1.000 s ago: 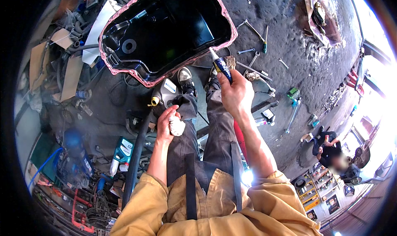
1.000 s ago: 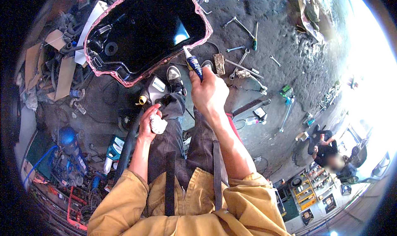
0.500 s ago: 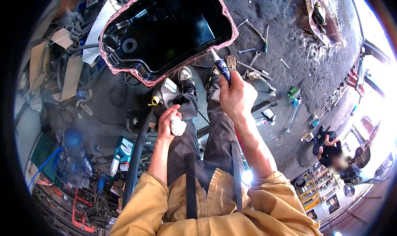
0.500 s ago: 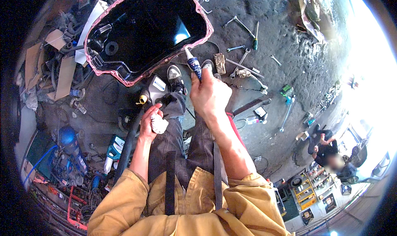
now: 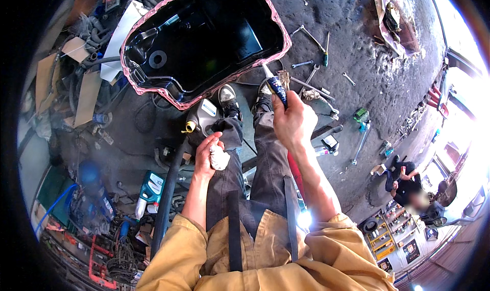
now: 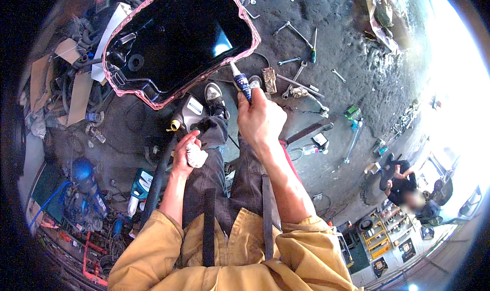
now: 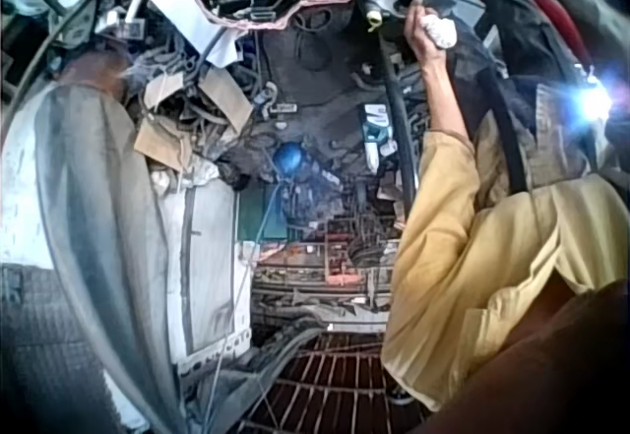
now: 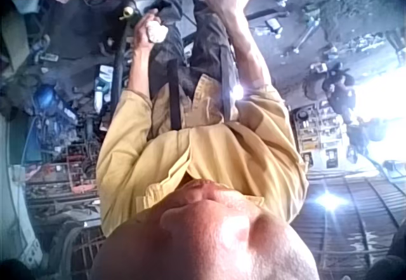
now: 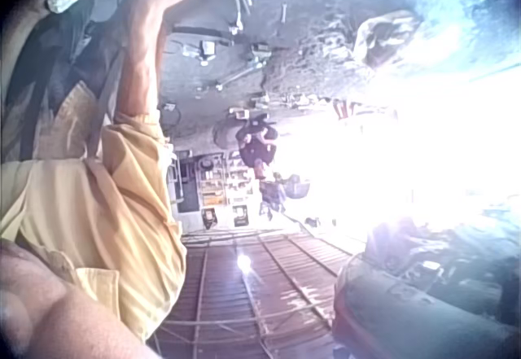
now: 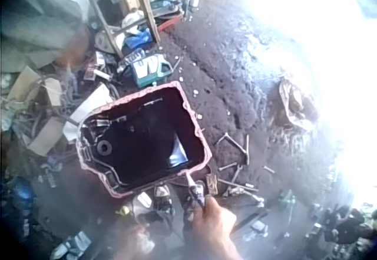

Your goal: The person applies a continuous bead of sealant along the perimeter of a black metal oil pan using a sealant gun. The person holds a white cloth in the left hand and uses the right hand to guide the sealant tube along the edge.

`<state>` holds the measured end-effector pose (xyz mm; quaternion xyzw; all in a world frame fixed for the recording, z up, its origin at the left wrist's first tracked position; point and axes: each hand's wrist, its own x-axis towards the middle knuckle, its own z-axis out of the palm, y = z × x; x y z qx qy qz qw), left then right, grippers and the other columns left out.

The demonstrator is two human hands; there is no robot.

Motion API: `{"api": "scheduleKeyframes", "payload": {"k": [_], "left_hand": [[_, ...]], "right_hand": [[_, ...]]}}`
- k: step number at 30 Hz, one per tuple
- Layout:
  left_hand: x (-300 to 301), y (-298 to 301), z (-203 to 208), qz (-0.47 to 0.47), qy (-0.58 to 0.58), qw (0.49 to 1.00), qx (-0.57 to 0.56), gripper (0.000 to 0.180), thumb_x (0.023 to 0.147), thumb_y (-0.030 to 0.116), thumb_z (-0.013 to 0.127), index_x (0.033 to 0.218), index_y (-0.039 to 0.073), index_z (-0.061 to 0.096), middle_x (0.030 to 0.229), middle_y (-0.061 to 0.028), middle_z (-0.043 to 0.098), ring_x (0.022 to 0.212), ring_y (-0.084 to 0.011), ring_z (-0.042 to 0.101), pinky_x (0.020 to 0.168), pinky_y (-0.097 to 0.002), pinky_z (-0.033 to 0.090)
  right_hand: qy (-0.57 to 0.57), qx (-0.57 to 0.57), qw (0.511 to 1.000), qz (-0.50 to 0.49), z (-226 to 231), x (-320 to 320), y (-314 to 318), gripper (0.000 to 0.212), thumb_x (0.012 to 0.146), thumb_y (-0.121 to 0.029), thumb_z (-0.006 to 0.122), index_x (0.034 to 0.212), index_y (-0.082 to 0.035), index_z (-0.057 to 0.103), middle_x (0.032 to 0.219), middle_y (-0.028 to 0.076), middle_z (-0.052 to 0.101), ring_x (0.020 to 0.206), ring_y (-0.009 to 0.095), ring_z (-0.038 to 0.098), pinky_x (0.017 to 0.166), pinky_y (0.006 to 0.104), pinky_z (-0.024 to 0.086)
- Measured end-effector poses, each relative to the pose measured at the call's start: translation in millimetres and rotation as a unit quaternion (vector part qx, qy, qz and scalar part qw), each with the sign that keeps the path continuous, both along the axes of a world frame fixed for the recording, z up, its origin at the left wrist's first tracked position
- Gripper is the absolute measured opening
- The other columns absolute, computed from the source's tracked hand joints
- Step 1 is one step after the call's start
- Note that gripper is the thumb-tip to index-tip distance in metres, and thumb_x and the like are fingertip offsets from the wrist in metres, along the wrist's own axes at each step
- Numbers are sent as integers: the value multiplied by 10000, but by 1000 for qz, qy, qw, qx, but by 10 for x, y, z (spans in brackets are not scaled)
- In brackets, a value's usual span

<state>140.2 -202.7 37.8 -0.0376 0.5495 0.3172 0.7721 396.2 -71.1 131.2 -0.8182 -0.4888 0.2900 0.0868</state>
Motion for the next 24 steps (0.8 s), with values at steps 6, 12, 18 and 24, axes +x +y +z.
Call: {"api": "scheduleKeyframes", "payload": {"k": [6,12,18,24], "left_hand": [[27,11,1,0,4,1000,-6,318,989,173,606,1250,-7,628,835,-52,653,728,-100,618,627,-220,492],[43,-11,6,-20,12,1000,-12,339,986,219,613,1259,17,618,832,-29,643,661,-72,584,575,-218,475],[41,-23,-13,-15,11,1000,-21,323,985,211,614,1242,15,628,824,-33,642,676,-79,593,587,-218,477],[69,-24,-27,-10,-9,1000,-25,311,983,191,620,1235,10,632,820,-37,642,703,-84,600,610,-213,478]], "right_hand": [[25,-14,1000,4,8,-113,-4,287,919,-302,690,809,-54,599,571,138,572,523,324,595,519,418,437],[34,-17,999,6,30,-139,45,290,916,-309,689,817,-53,597,574,137,580,541,339,609,530,428,443],[23,-28,999,12,58,-78,105,319,918,-339,649,793,-64,545,624,206,616,626,433,640,590,530,481],[29,-42,999,-4,65,-33,135,317,918,-347,647,831,-57,555,647,212,627,653,439,646,607,538,482]]}}
